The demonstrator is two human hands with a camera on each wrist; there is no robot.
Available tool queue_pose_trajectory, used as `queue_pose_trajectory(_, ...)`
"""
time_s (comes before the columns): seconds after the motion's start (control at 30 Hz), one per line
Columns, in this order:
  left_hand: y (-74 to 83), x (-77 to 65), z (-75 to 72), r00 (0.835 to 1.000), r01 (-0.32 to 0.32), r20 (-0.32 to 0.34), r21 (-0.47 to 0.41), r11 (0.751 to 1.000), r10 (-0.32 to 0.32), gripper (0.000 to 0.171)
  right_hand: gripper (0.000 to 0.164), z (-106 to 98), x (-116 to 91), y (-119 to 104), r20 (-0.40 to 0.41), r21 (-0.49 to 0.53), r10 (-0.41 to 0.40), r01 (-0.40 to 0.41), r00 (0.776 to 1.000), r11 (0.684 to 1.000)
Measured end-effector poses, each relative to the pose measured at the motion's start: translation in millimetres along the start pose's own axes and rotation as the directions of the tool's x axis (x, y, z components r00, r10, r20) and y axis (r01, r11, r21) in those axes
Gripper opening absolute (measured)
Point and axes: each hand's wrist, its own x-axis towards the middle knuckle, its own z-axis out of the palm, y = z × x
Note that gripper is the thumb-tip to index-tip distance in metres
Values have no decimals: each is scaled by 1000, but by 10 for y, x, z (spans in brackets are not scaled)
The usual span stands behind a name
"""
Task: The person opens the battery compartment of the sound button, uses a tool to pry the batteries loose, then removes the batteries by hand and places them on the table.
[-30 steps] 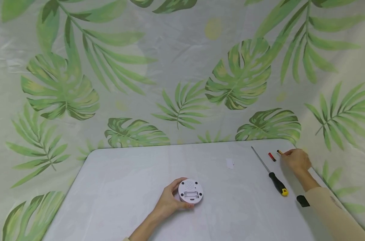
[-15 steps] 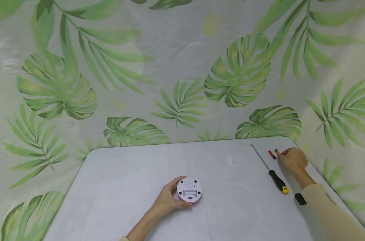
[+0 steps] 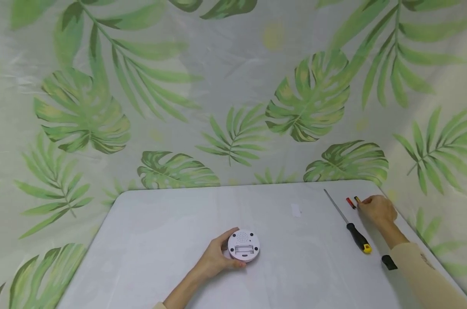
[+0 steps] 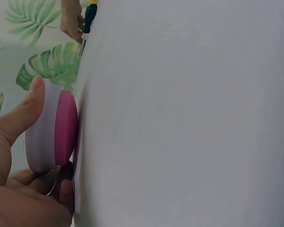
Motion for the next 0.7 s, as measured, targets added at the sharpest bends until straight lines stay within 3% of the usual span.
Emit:
queue_pose_trajectory(0.37,-15,26,40,1000,-17,9,31,999,16,103,36,19,-2,90,11,-4,-9,9,1000,1000)
queue_pose_trajectory(0.53,-29,0,15,1000,8,12,78,997,-9,104,41,33,-28,84,17,-9,1,-1,1000,1000)
queue_pose_trajectory(0.7,-24,-84,-106,999,37,26,180,983,-42,107,48,-8,-72,-36,19,-32,-103,103,995,994)
